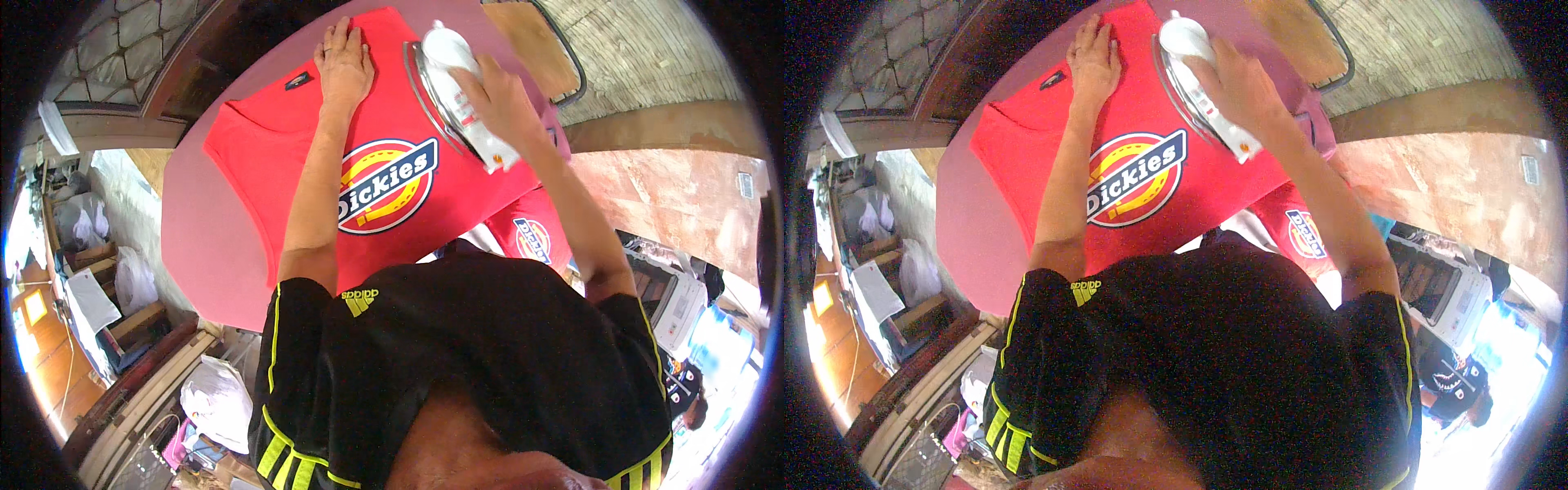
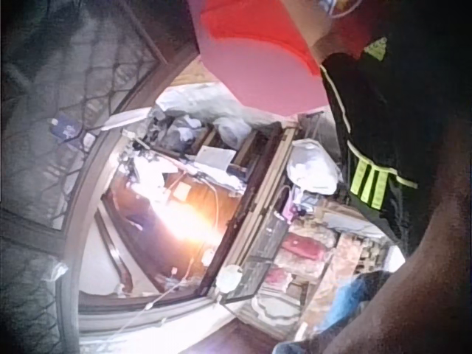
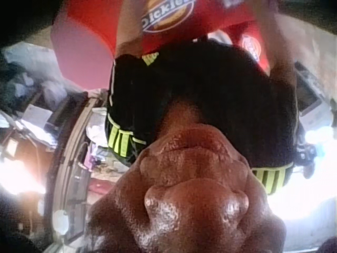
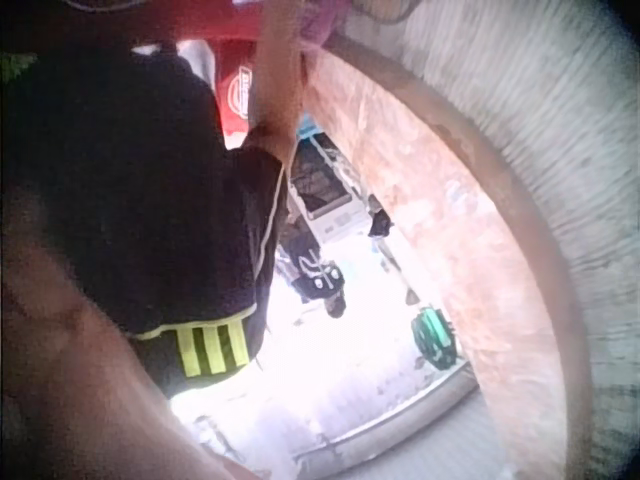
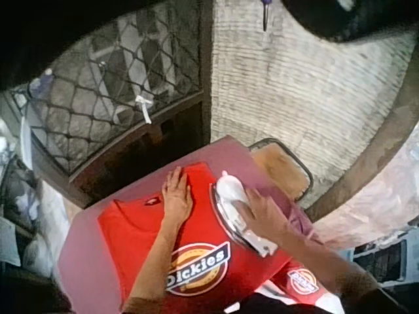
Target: The person irons a red Dickies t-shirt on a pink ironing board. They repeatedly smooth the fabric with their hands and pass a white iron over the front, sleeves, and collar areas to remove wrinkles.
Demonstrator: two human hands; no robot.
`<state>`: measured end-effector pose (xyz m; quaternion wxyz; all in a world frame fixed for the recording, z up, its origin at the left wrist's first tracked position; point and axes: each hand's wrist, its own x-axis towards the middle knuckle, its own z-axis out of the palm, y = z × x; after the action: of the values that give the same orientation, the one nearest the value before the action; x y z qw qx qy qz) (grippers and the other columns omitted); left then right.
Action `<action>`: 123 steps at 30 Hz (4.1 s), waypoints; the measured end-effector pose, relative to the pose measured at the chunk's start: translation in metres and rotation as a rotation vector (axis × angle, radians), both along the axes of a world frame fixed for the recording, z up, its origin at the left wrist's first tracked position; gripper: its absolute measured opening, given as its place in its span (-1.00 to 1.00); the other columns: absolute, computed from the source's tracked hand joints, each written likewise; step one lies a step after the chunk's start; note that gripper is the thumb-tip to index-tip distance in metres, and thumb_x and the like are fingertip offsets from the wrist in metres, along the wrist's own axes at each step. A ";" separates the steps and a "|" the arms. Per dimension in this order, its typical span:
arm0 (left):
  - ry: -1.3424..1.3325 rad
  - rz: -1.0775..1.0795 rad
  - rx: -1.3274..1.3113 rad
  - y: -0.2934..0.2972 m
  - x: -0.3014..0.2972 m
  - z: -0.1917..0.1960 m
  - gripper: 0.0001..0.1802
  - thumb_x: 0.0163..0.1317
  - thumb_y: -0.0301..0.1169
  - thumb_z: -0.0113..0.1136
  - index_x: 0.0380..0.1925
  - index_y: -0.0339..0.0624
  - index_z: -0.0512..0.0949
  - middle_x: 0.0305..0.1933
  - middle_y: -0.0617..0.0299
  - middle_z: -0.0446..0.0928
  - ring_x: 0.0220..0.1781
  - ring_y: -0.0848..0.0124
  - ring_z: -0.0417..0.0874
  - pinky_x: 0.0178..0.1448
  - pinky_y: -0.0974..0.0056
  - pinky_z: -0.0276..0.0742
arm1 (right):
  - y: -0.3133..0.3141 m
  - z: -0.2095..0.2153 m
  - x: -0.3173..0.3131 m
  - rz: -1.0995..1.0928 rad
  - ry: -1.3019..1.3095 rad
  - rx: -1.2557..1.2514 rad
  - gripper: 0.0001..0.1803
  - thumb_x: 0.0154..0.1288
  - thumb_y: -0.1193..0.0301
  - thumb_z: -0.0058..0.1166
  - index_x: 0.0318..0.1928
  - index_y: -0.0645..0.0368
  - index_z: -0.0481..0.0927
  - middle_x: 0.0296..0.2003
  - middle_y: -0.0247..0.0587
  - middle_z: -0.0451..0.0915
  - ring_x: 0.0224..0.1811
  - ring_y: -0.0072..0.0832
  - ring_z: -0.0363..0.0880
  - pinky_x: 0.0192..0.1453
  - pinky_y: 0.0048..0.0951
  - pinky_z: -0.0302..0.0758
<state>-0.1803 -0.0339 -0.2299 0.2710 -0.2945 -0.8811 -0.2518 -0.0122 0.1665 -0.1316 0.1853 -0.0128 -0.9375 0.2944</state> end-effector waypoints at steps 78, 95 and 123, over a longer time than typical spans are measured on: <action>-0.035 -0.134 -0.034 -0.011 0.100 0.061 -0.64 0.31 -0.24 0.17 0.04 -0.16 0.58 0.18 0.11 0.50 0.27 0.12 0.45 0.31 -0.05 0.31 | 0.217 -0.006 -0.029 -0.225 -0.149 0.134 -0.32 0.31 -0.06 0.07 0.14 0.31 0.49 -0.12 0.24 0.63 -0.05 0.03 0.64 0.07 -0.10 0.51; -0.031 -0.024 -0.012 0.033 -0.021 0.011 -0.70 0.23 -0.35 0.18 -0.03 -0.02 0.63 0.16 0.30 0.55 0.19 0.21 0.48 0.25 -0.03 0.29 | 0.172 0.081 -0.039 0.046 -0.465 -0.240 -0.54 0.43 -0.01 0.05 -0.20 0.20 0.58 -0.63 -0.36 0.40 -0.65 -0.59 0.37 -0.56 -0.46 0.32; -0.070 0.094 0.093 0.029 -0.031 -0.002 -0.58 0.07 -0.43 0.21 0.00 -0.13 0.62 0.18 0.20 0.54 0.32 0.17 0.41 0.38 -0.07 0.12 | 0.030 0.052 -0.089 0.157 -0.332 0.219 -0.42 0.46 0.01 -0.05 0.20 0.26 0.46 -0.05 0.19 0.62 0.02 -0.05 0.63 0.11 -0.18 0.51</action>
<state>-0.2116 -0.0051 -0.2314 0.2651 -0.2310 -0.8902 -0.2897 -0.1009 0.1963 -0.0797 0.0049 0.0321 -0.9796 0.1981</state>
